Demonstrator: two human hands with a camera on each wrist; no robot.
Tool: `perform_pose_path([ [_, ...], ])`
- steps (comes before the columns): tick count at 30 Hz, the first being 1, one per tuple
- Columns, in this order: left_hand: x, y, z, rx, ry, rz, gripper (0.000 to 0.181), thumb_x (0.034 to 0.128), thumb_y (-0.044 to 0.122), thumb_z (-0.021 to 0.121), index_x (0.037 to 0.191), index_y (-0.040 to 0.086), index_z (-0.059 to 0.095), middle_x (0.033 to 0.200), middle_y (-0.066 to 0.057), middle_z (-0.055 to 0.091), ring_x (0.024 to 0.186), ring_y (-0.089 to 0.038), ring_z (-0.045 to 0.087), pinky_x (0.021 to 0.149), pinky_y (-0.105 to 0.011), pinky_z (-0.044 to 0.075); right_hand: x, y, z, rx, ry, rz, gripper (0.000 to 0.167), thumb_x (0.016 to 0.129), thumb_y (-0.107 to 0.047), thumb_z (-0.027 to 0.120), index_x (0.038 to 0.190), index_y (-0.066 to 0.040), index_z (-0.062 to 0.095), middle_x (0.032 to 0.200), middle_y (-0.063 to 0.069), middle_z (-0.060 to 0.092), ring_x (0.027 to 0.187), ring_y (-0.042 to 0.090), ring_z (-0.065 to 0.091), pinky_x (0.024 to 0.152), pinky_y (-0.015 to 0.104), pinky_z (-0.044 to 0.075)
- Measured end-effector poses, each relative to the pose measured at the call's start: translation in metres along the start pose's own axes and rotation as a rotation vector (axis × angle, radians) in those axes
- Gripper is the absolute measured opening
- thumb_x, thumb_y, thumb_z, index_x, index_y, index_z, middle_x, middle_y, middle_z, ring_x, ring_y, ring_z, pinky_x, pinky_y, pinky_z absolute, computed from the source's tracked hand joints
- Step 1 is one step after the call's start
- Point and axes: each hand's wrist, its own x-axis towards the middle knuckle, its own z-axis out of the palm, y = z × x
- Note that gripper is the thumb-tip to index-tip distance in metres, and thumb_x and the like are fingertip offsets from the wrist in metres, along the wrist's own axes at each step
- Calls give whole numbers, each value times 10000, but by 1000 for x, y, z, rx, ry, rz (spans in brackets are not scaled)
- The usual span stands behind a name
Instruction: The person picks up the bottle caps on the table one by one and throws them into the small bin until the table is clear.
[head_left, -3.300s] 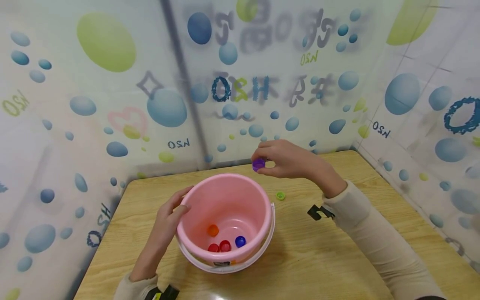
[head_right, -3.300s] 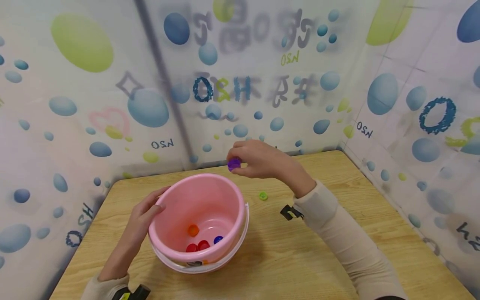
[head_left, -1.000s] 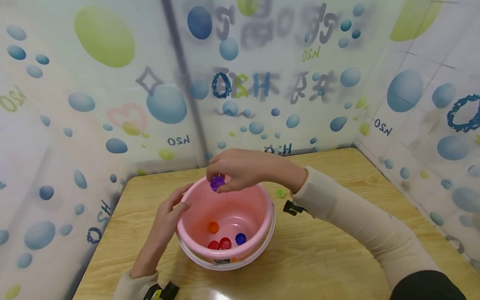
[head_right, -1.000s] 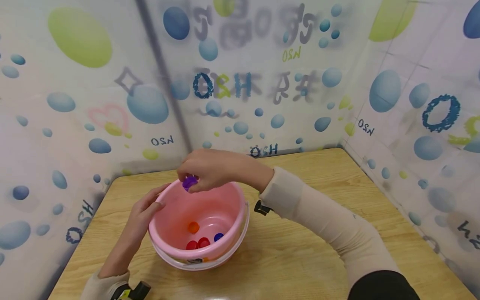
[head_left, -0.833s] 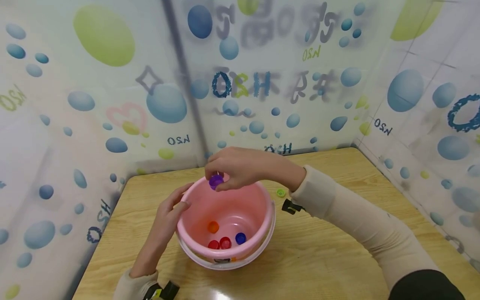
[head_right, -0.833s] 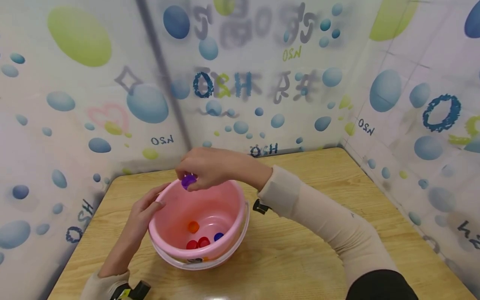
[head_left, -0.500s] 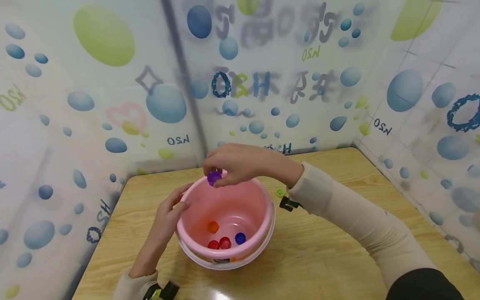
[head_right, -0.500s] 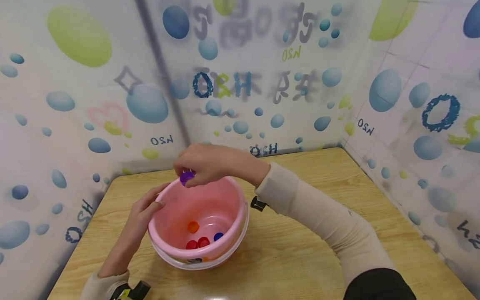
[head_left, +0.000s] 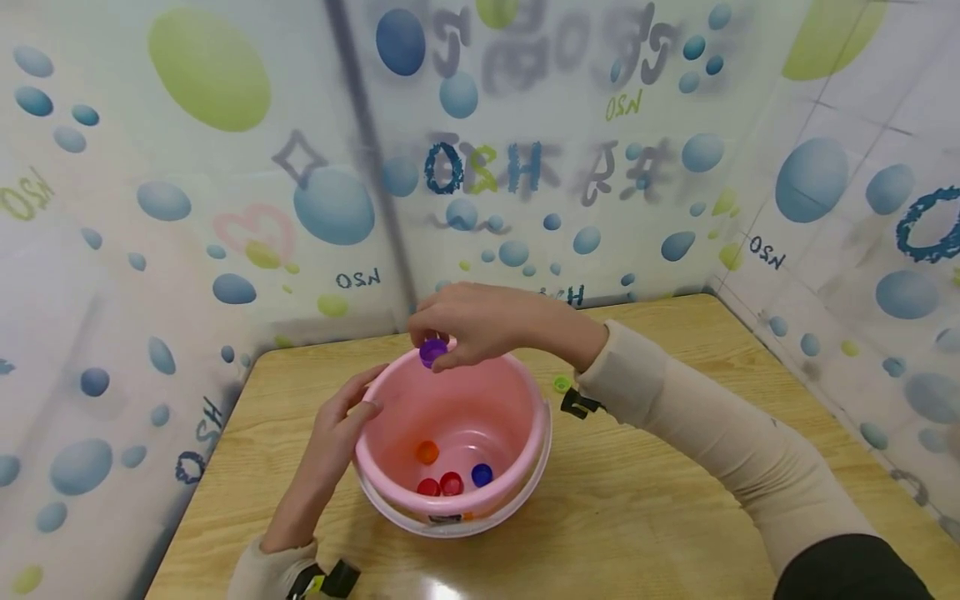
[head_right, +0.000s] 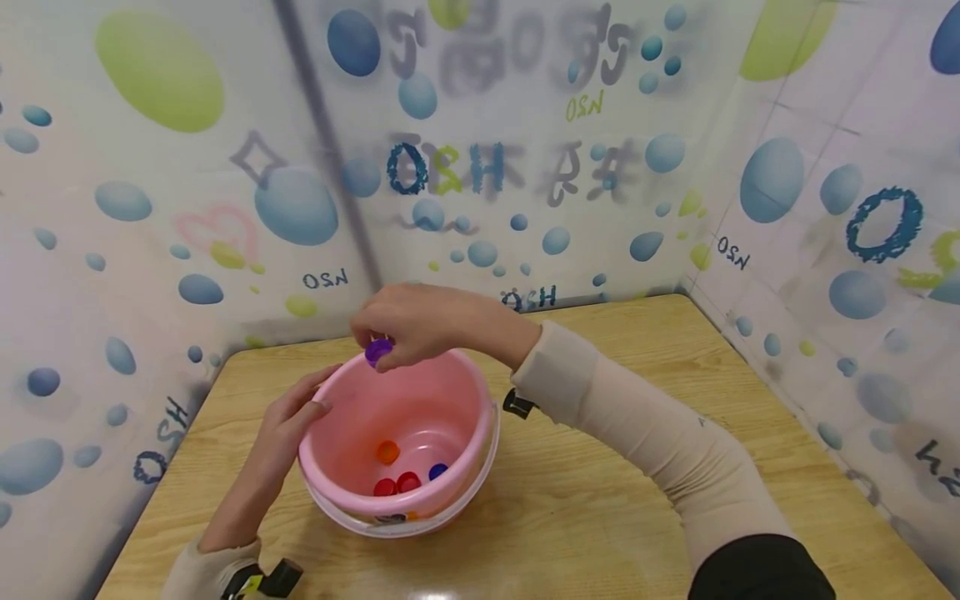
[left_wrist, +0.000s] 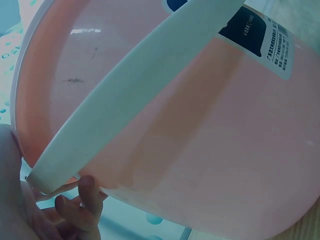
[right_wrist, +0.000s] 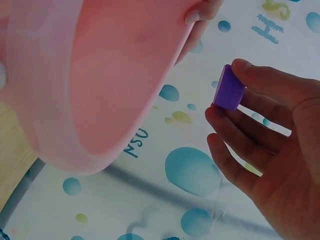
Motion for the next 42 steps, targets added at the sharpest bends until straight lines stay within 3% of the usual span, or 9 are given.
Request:
perform_pose_path([
  [7,0,0,0,4,-2,6,441,1044,195,489,1478,224,567,1459,-129,605,1220,-326,647,861,-181,561,1,4,0,-7,-11,6,238,929,-315,764,1130,-201,706,1020,-68,687,954,90,621,820,183,531],
  [17,1,0,1,15,8,19,437,1039,199,495,1467,232,581,1418,-134,635,1168,-284,666,850,-184,565,0,6,-1,-32,8,20,227,919,-301,776,1110,-197,714,994,-68,690,927,78,610,817,188,535],
  [32,0,-1,0,3,6,19,436,1041,190,491,1466,223,580,1423,-145,628,1139,-256,686,833,-195,577,0,12,1,-28,9,36,230,918,-272,779,1113,-164,721,1007,-26,689,971,175,656,822,235,557],
  [42,0,-3,0,-4,-3,28,436,1045,197,489,1471,233,573,1410,-145,632,1097,-253,706,818,-217,590,-2,14,6,-62,-37,120,346,882,-300,823,1184,-169,716,1134,9,702,1011,136,604,849,263,555],
])
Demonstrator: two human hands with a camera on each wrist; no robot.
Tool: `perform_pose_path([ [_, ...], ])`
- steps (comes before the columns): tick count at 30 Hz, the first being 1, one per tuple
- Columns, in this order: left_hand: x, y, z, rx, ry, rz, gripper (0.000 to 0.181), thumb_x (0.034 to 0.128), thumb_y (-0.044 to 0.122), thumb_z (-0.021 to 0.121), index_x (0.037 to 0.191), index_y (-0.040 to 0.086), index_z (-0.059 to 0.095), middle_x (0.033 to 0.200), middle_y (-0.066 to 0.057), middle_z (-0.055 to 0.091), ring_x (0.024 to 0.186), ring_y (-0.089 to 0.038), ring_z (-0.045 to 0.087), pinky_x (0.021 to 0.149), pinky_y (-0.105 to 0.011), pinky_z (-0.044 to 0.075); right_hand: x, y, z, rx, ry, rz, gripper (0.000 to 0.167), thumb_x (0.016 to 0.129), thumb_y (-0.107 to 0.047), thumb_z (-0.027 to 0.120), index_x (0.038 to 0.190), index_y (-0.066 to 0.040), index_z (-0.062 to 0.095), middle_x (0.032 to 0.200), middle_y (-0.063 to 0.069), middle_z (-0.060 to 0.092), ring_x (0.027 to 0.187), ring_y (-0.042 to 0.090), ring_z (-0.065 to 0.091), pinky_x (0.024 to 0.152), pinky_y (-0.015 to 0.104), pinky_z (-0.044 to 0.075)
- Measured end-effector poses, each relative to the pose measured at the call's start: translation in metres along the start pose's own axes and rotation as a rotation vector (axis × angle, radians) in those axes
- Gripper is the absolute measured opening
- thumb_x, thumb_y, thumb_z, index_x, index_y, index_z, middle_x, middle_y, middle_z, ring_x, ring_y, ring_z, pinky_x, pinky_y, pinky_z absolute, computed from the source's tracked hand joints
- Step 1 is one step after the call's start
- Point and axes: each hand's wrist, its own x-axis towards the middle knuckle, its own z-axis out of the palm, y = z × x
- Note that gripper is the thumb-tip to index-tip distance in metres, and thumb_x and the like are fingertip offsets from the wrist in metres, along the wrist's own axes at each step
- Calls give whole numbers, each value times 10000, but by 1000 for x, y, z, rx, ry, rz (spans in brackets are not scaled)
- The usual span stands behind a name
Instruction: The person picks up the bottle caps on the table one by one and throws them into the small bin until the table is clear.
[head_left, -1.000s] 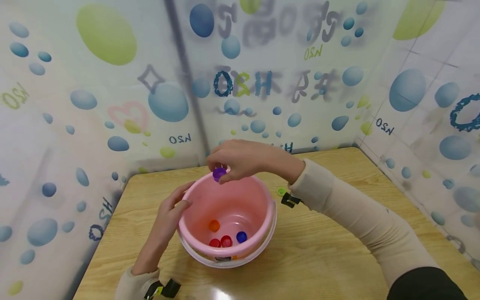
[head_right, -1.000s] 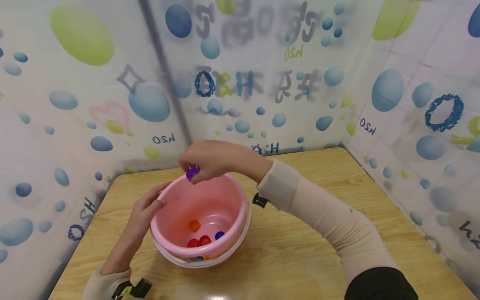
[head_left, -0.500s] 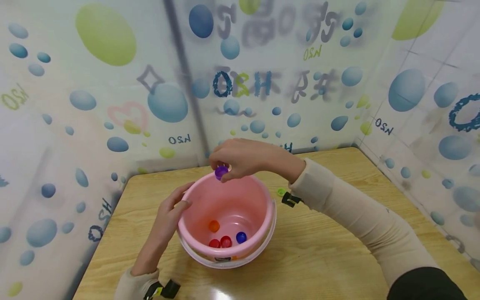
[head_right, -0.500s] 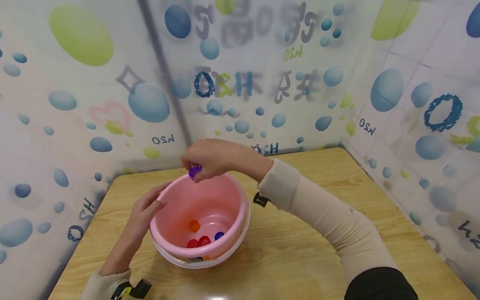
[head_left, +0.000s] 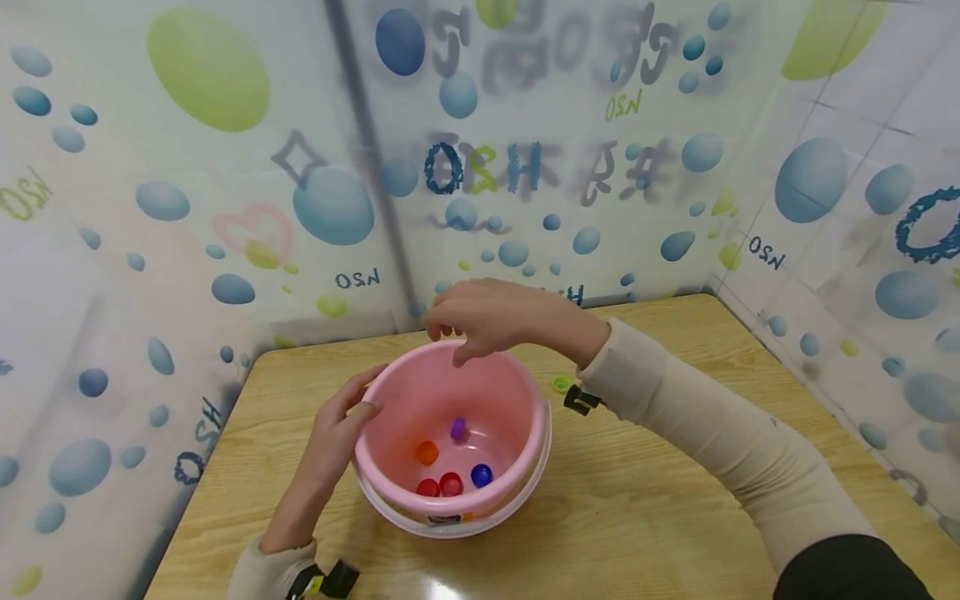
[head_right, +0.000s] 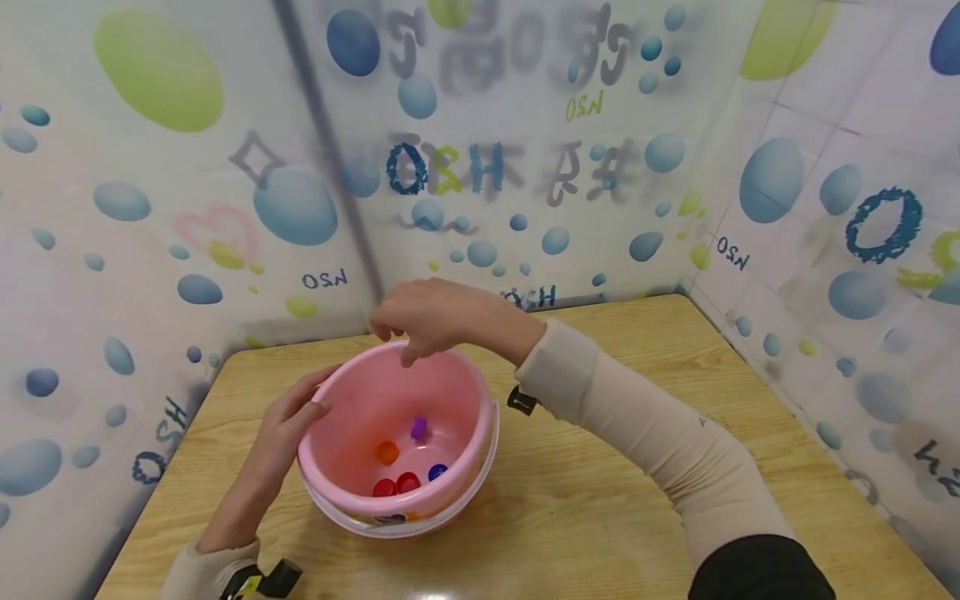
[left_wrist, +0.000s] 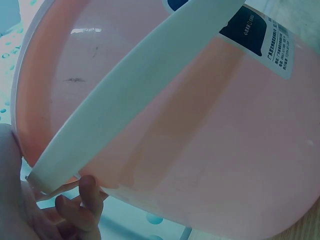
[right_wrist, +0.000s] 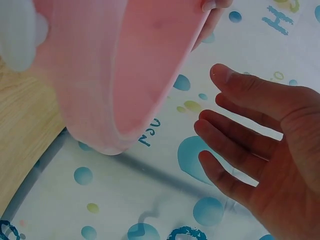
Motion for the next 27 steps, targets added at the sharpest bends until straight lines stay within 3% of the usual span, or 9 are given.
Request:
perform_pose_path([
  [17,1,-1,0,-9,6,0,433,1038,189,496,1461,220,586,1384,-158,649,998,-87,713,805,-214,592,-3,3,0,14,11,-23,336,895,-309,806,1188,-171,717,1125,13,706,989,131,609,834,258,555],
  [27,1,-1,-1,-11,5,2,435,1040,194,494,1466,226,582,1378,-166,652,995,-122,726,796,-229,599,-7,9,2,44,15,-19,335,894,-305,807,1177,-155,708,1118,18,706,1013,160,630,848,274,560],
])
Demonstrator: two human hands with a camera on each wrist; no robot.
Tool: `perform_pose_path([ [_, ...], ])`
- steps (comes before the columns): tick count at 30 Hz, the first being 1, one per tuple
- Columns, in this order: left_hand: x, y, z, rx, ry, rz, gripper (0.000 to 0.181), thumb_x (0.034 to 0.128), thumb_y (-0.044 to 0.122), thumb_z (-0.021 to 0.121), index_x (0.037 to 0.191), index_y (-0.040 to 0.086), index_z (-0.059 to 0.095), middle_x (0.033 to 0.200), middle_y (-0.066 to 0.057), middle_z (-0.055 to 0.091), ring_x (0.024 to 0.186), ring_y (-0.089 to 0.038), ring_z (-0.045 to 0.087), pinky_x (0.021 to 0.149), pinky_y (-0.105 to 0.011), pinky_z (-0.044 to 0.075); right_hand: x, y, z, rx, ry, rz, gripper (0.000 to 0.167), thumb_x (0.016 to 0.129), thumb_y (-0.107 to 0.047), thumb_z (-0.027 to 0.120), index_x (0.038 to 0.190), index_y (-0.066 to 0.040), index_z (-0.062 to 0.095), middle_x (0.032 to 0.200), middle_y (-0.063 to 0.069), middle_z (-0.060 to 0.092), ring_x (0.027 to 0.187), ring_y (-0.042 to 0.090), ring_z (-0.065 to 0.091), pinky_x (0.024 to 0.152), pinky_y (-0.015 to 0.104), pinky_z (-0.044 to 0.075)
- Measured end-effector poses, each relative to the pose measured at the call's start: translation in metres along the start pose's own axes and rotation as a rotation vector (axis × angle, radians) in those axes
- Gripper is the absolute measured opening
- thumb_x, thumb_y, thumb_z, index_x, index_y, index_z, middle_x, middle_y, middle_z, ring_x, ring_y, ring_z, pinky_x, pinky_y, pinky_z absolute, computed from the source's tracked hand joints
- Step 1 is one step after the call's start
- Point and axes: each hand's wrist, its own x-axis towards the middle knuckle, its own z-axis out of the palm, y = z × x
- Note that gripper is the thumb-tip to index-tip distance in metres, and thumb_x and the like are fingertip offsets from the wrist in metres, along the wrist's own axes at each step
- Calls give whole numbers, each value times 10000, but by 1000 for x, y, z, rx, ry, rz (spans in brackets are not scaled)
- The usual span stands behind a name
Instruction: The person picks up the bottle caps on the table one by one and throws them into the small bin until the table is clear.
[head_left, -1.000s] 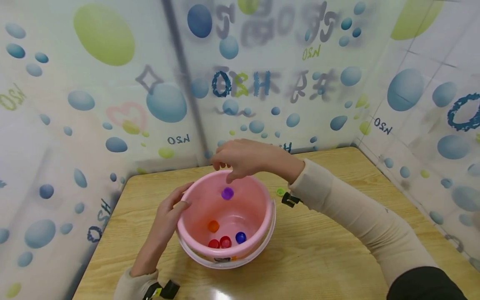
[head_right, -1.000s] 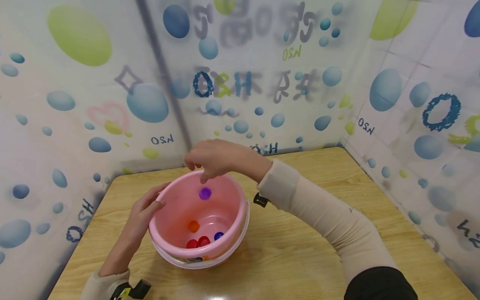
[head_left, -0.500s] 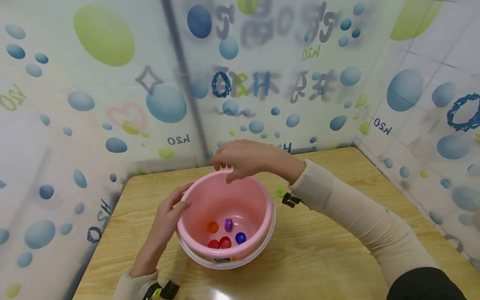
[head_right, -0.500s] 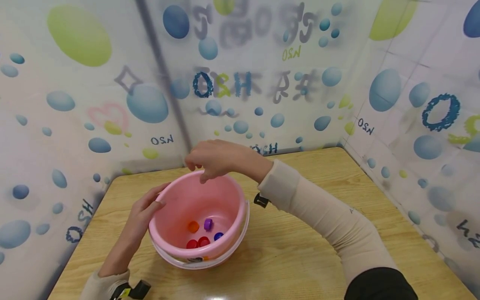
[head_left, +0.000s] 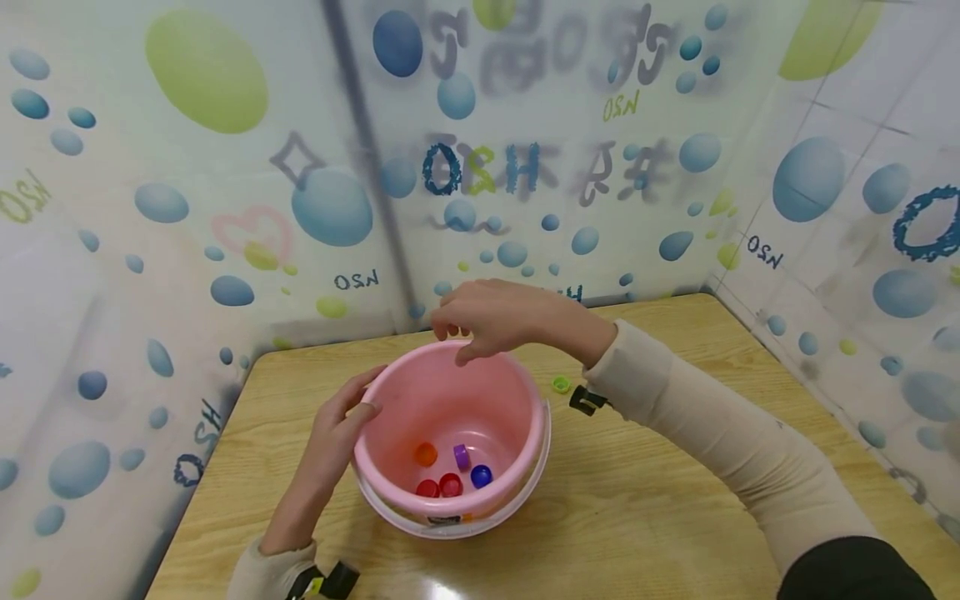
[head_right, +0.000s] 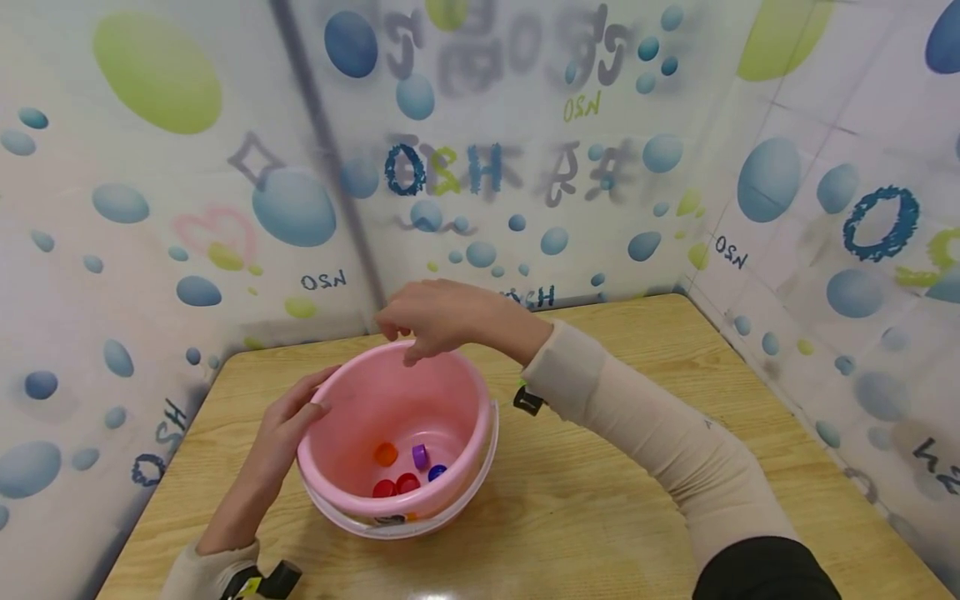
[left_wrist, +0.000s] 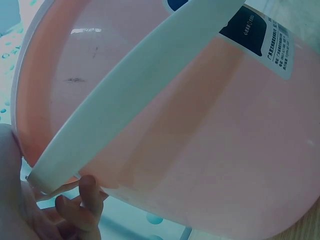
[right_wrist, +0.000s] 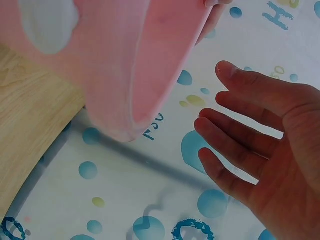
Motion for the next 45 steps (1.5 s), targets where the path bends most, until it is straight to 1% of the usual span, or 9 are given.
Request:
perform_pose_path([
  [2,0,0,0,5,0,3,434,1041,194,492,1465,227,581,1377,-165,653,1006,-153,729,796,-232,600,-2,3,1,1,7,4,333,898,-312,801,1173,-148,712,1105,13,703,1007,150,619,853,278,562],
  [8,0,1,0,15,-3,20,435,1043,193,488,1467,225,579,1395,-153,644,1066,-216,713,817,-221,591,-8,14,1,3,27,8,306,931,-350,759,1142,-133,713,1089,33,709,997,177,623,858,309,562],
  [13,1,1,0,5,-9,17,435,1044,191,491,1470,223,576,1391,-151,643,1061,-206,708,822,-224,592,-15,23,2,10,46,11,275,947,-381,732,1105,-157,714,1059,29,713,978,193,633,864,320,558],
  [17,1,1,1,4,-7,15,431,1044,194,497,1467,219,578,1383,-155,644,1040,-181,708,817,-224,593,-19,30,4,19,70,11,261,949,-371,734,1092,-153,722,1032,10,711,959,182,638,865,320,565],
  [24,2,1,2,8,-5,17,428,1044,196,501,1464,215,583,1392,-154,641,1059,-209,710,824,-224,592,-29,48,9,44,76,28,244,973,-363,705,1072,-140,726,1019,1,723,954,167,659,879,337,573],
  [28,2,1,2,11,-4,15,428,1045,200,503,1465,217,583,1402,-150,637,1064,-202,707,826,-224,592,-35,59,15,57,74,44,231,990,-360,682,1073,-149,725,1027,-7,729,963,151,670,890,350,573],
  [35,1,-1,1,9,-1,16,428,1043,192,501,1462,206,585,1392,-159,643,1038,-141,706,824,-221,591,-44,81,32,102,60,90,232,1004,-349,664,1098,-144,722,1048,-11,737,988,140,692,908,354,579],
  [42,1,-1,0,2,-1,14,430,1038,182,501,1458,205,589,1376,-166,650,1023,-153,713,818,-240,600,-56,101,49,135,74,114,204,1004,-306,668,1076,-124,727,1025,4,744,964,152,703,893,385,587],
  [45,1,-1,0,3,-1,17,429,1037,181,502,1457,203,591,1374,-168,651,1012,-161,718,811,-248,604,-61,109,56,147,74,137,205,1005,-303,667,1084,-125,729,1029,4,747,962,149,702,891,381,584],
])
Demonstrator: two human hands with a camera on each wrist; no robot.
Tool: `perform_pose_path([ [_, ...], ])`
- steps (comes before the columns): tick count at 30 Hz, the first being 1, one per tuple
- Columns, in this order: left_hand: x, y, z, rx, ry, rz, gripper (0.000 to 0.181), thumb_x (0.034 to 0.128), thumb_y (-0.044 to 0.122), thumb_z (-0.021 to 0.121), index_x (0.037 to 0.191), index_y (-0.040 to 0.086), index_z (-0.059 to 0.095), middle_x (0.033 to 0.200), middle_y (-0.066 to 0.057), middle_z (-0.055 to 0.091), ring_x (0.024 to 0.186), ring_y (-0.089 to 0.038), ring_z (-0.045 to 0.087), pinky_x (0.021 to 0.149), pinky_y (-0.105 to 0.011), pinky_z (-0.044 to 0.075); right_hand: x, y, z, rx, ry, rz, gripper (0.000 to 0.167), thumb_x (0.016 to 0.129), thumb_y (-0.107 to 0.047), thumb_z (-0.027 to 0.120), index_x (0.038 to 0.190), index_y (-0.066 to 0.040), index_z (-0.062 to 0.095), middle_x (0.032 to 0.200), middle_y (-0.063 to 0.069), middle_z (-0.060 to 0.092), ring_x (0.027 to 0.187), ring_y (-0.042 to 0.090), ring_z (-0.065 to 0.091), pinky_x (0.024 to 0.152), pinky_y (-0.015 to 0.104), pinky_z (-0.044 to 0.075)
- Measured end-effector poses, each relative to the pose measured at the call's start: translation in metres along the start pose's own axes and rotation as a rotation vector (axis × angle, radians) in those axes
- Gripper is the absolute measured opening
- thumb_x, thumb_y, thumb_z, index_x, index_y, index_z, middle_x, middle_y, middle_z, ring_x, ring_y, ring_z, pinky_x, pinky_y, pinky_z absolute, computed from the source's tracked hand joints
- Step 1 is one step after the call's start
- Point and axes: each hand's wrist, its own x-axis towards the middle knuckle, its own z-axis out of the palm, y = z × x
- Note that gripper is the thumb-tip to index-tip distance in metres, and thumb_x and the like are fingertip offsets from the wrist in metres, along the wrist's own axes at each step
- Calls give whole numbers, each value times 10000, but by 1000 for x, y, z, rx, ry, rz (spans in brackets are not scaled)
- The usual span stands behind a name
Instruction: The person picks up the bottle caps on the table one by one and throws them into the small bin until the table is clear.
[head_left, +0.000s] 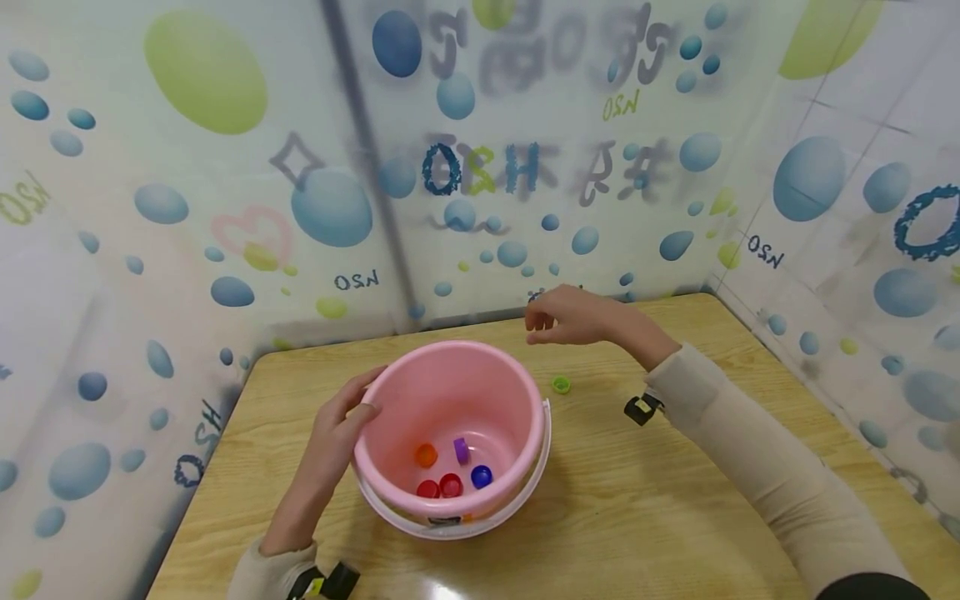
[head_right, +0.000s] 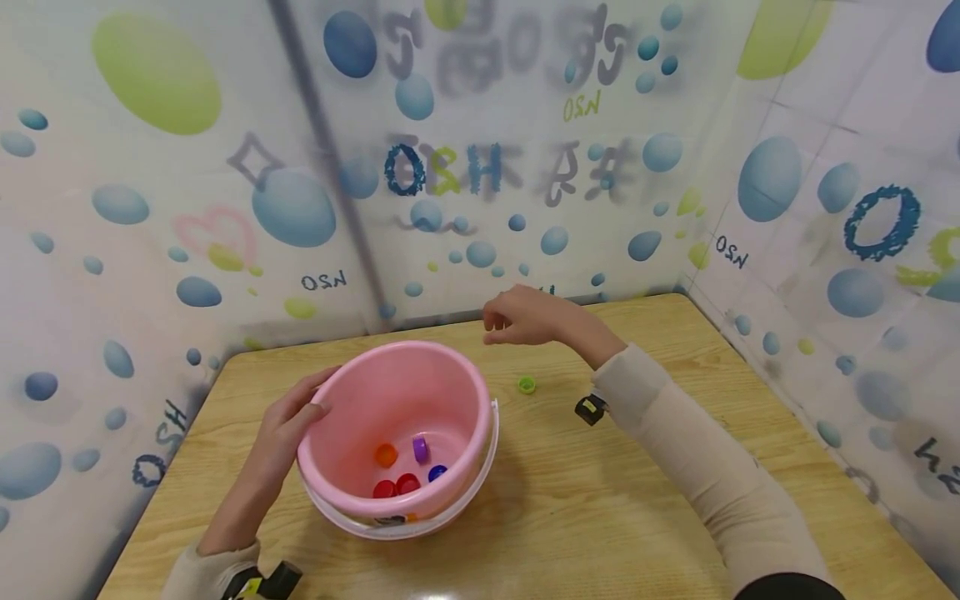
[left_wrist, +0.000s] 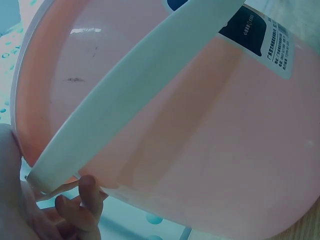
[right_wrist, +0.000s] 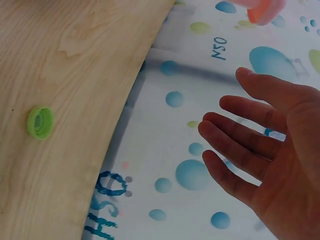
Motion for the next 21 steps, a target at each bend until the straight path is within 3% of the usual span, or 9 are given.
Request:
perform_pose_path([
  [10,-1,2,0,-12,-1,-5,428,1042,179,501,1461,201,585,1374,-170,646,1027,-169,708,826,-246,600,-13,27,22,72,4,119,239,1004,-317,668,1139,-128,723,1068,4,738,982,152,686,883,388,580],
  [21,-1,2,1,-1,8,-1,422,1042,174,504,1454,200,591,1356,-167,655,1034,-223,715,822,-253,604,-30,53,50,148,29,181,282,1008,-315,663,1175,-96,724,1070,9,737,980,150,686,878,399,584],
])
